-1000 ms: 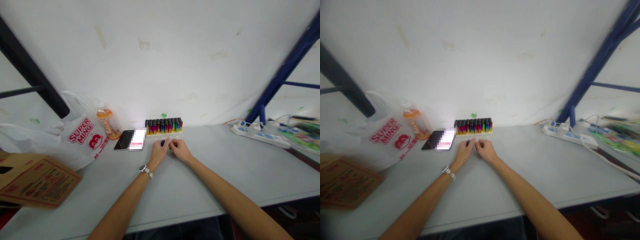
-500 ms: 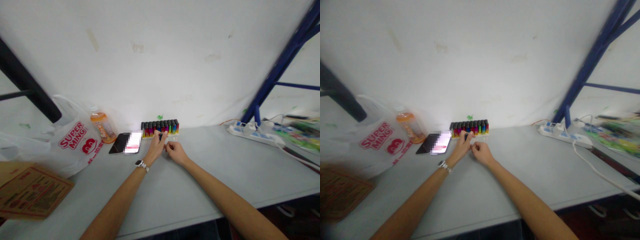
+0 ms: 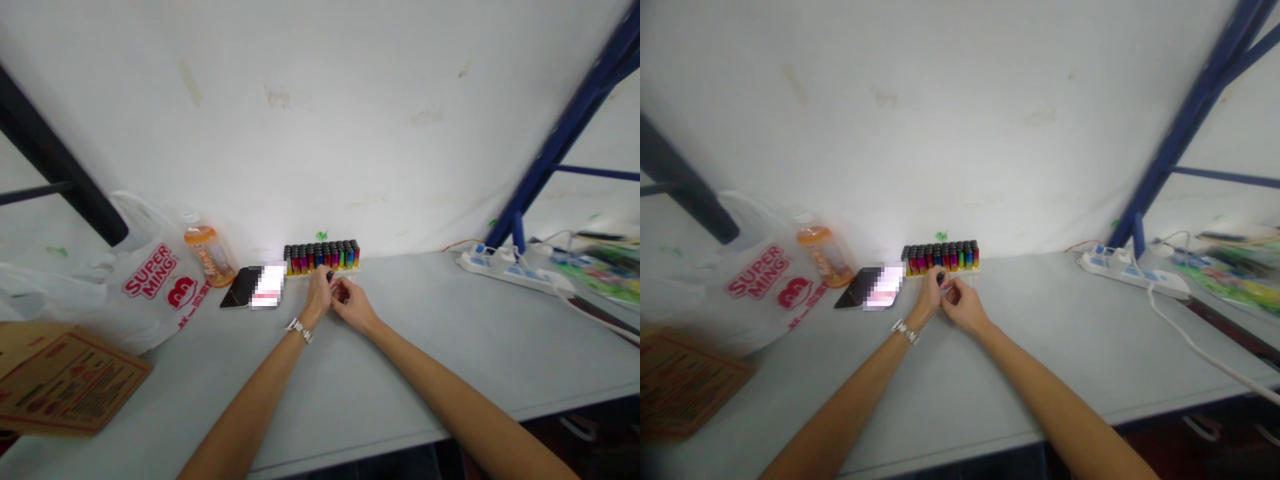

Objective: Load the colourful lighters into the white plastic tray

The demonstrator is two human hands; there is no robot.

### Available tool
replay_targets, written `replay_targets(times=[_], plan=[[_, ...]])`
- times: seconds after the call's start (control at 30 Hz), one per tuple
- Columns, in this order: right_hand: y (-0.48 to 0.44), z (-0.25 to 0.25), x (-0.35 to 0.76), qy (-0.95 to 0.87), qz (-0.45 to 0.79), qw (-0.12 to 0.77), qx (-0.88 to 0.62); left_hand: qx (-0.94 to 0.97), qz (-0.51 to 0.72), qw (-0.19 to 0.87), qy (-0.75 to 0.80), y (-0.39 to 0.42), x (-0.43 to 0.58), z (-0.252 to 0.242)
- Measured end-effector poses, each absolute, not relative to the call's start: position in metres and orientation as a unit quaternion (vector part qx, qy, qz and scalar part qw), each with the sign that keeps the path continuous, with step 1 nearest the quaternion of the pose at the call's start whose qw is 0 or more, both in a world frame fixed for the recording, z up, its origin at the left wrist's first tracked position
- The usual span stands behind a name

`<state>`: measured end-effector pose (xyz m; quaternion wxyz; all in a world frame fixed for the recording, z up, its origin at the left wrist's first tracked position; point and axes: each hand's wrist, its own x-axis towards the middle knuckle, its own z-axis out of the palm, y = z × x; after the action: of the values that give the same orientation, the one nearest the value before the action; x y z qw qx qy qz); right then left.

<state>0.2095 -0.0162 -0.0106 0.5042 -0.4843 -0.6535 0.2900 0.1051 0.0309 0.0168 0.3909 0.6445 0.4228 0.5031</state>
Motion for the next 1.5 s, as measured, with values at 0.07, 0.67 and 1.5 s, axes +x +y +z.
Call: replay_targets(times=[0.07, 0.67, 1.5], plan=[[-0.016, -0.010, 0.209, -0.656, 0.279, 0.503, -0.489, 0.635, 0.522, 0.422, 0.383, 0.032, 0.109, 0.014], [0.002, -0.015, 0.231, -0.612, 0.275, 0.492, -0.555, 0.812, 0.387, 0.313, 0.304, 0.061, 0.073, 0.072], [0.003, -0.015, 0.242, -0.655, 0.269, 0.416, -0.570, 0.966, 0.169, 0.063, 0.187, 0.133, 0.127, 0.079]])
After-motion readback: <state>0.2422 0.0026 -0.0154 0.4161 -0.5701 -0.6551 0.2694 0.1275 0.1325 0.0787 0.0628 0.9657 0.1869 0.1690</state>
